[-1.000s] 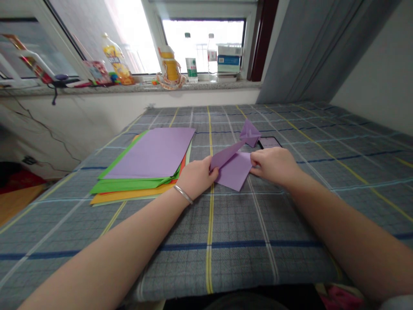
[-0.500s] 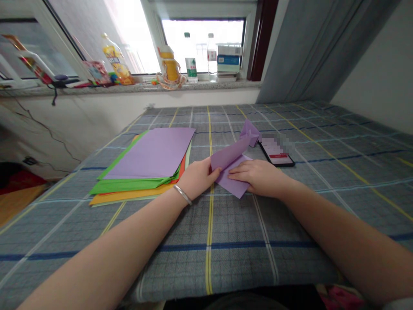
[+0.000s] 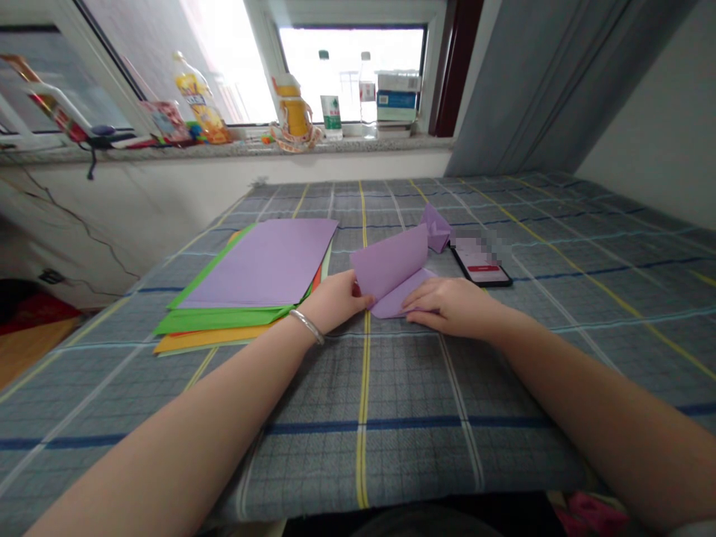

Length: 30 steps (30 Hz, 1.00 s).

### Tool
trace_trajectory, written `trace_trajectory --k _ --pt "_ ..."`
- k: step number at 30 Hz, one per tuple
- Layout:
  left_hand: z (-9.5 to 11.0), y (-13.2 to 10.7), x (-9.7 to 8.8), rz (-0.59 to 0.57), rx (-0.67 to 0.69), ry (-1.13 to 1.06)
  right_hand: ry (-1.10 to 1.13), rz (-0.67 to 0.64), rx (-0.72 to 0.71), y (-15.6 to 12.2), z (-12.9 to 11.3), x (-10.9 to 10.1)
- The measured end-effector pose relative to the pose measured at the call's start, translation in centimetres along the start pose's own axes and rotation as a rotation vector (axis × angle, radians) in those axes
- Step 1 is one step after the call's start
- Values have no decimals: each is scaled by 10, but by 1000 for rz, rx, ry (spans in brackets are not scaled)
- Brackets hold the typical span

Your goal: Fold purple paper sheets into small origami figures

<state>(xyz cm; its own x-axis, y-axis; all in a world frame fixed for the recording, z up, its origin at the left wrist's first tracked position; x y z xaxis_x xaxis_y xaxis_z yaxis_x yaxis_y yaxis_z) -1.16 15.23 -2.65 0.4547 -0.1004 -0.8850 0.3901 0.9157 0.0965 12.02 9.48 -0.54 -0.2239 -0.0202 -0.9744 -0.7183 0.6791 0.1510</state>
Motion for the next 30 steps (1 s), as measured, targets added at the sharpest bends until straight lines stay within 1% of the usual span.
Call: trace_trajectory --k 3,8,10,12,15,17,21,25,30 --pt "1 1 7 -60 42 -37 34 -21 79 1 8 -1" --pt "5 -1 9 -65 79 -73 62 -4 314 3 31 1" --pt "7 -1 8 -66 90 -90 110 13 415 3 42 4" --pt "6 -1 9 -89 89 -106 171 11 486 3 50 9" --pt "6 0 13 -131 97 -129 222 17 531 4 57 15" --pt "7 0 14 -144 111 -129 210 38 549 4 61 16" --pt "8 -1 13 -143 97 -102 108 59 594 4 63 16" --pt "7 0 12 -134 65 -93 -31 58 611 5 60 13" --pt "6 2 14 -143 63 -81 -109 45 630 4 59 11"
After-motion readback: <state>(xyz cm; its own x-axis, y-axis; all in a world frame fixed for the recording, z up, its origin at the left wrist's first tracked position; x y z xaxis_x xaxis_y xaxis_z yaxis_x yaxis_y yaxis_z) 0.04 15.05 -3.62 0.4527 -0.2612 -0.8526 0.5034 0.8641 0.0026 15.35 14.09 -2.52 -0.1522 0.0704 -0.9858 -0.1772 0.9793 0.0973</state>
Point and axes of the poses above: each hand's wrist, its own y-axis towards the middle knuckle, its own x-axis out of the palm, z = x × y, the point moved 10 cm from there along y, towards the middle knuckle, and after that the axes turned 5 degrees about x, right-handed, at the moved point
